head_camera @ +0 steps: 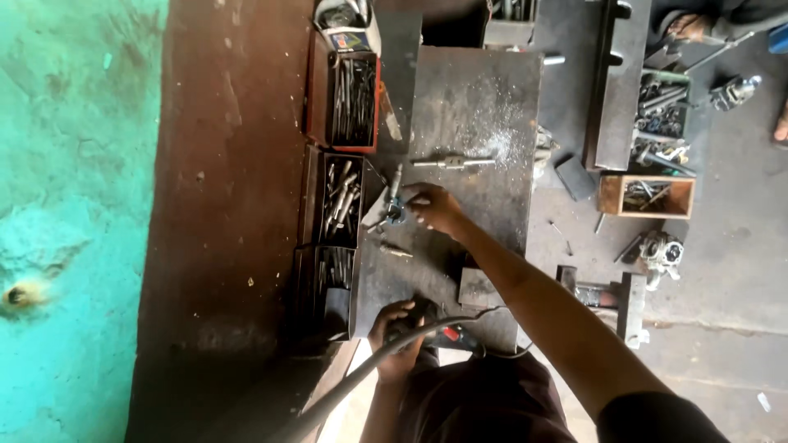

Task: The person measures a small metal component with a micrometer, turning it in their hands and reading the scale. They then use a corded power drill on the bench to work on the part, repositioning it and re-measuring it with the micrometer between operations.

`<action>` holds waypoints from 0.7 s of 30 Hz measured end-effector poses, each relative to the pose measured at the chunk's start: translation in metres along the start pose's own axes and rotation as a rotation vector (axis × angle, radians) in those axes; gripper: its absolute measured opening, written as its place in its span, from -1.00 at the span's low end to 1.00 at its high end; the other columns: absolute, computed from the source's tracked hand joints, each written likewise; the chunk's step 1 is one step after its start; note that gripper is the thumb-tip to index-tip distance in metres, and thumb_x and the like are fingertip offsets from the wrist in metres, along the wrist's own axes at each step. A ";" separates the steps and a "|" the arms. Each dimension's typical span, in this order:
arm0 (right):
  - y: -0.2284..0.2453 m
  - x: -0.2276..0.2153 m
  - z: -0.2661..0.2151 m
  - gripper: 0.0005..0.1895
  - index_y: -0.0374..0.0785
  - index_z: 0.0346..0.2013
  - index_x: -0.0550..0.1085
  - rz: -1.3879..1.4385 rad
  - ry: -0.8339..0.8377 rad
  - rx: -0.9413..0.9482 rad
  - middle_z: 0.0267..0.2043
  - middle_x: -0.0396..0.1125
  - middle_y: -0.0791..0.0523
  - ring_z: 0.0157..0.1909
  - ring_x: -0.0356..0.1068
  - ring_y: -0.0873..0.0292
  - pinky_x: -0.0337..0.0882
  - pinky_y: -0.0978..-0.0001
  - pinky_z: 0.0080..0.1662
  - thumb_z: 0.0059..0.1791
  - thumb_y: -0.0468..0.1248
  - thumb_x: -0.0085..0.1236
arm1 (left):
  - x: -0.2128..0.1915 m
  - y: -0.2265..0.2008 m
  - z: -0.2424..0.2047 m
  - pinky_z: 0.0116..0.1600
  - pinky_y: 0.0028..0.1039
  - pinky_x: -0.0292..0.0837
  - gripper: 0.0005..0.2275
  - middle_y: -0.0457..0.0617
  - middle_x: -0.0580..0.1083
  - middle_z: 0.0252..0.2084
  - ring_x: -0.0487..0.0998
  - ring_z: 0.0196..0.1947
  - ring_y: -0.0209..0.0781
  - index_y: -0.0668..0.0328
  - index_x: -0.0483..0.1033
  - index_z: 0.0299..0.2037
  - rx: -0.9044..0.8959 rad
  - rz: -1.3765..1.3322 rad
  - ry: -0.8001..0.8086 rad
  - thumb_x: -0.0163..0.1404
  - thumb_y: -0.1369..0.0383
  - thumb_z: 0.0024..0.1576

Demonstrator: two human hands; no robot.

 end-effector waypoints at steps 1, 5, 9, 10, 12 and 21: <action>0.007 -0.002 -0.001 -0.50 -0.06 0.27 0.38 0.022 0.001 -0.058 0.05 0.49 0.05 -0.20 0.54 0.16 0.62 0.35 -0.25 0.02 -0.23 0.16 | 0.001 -0.003 0.004 -0.01 -0.40 0.57 -0.70 0.07 0.60 -0.05 0.65 -0.11 -0.14 0.25 0.45 -0.15 0.037 0.004 0.011 0.31 0.51 -0.02; -0.001 -0.012 -0.045 -0.48 0.05 0.29 0.31 0.373 -0.013 0.098 0.06 0.52 0.03 -0.28 0.55 0.18 0.57 0.38 -0.35 0.02 -0.17 0.09 | 0.003 -0.012 0.005 -0.06 -0.43 0.58 -0.69 0.06 0.60 -0.08 0.66 -0.15 -0.16 0.26 0.48 -0.15 0.080 0.071 0.048 0.32 0.47 -0.03; -0.056 -0.016 -0.032 -0.49 0.10 0.26 0.30 0.587 -0.037 0.250 0.00 0.55 0.01 -0.35 0.53 0.14 0.49 0.37 -0.41 -0.01 -0.10 0.07 | 0.004 0.000 0.004 -0.08 -0.45 0.59 -0.69 0.05 0.60 -0.07 0.67 -0.15 -0.18 0.25 0.47 -0.17 0.066 0.029 0.030 0.33 0.47 -0.04; -0.071 -0.009 -0.017 -0.50 0.00 0.21 0.40 0.450 -0.010 0.181 -0.05 0.54 -0.02 -0.36 0.50 0.14 0.46 0.36 -0.41 -0.02 -0.04 0.15 | 0.003 0.007 0.002 -0.15 -0.48 0.60 -0.68 0.05 0.60 -0.06 0.67 -0.23 -0.22 0.25 0.50 -0.14 0.026 0.014 0.044 0.33 0.47 -0.05; -0.079 0.013 -0.012 -0.49 -0.10 0.15 0.49 0.309 0.033 0.116 -0.11 0.54 -0.05 -0.36 0.47 0.15 0.43 0.36 -0.41 -0.04 0.01 0.24 | 0.000 0.010 -0.001 -0.21 -0.50 0.62 -0.67 0.05 0.61 -0.06 0.66 -0.30 -0.26 0.25 0.52 -0.11 -0.023 0.008 0.045 0.32 0.47 -0.05; 0.005 0.077 -0.045 -0.44 0.01 -0.01 0.55 -1.114 0.197 -0.161 -0.05 0.49 0.16 0.07 0.44 0.10 0.43 0.09 0.08 -0.12 0.26 0.30 | 0.003 -0.006 -0.004 0.00 -0.42 0.59 -0.64 0.05 0.56 0.00 0.64 -0.10 -0.18 0.23 0.50 0.01 0.147 -0.001 0.057 0.28 0.54 0.01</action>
Point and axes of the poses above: each hand's wrist, its own z-axis towards the middle knuckle, its own x-axis out of the palm, y = z × x, the point moved 10 cm from there along z, towards the middle knuckle
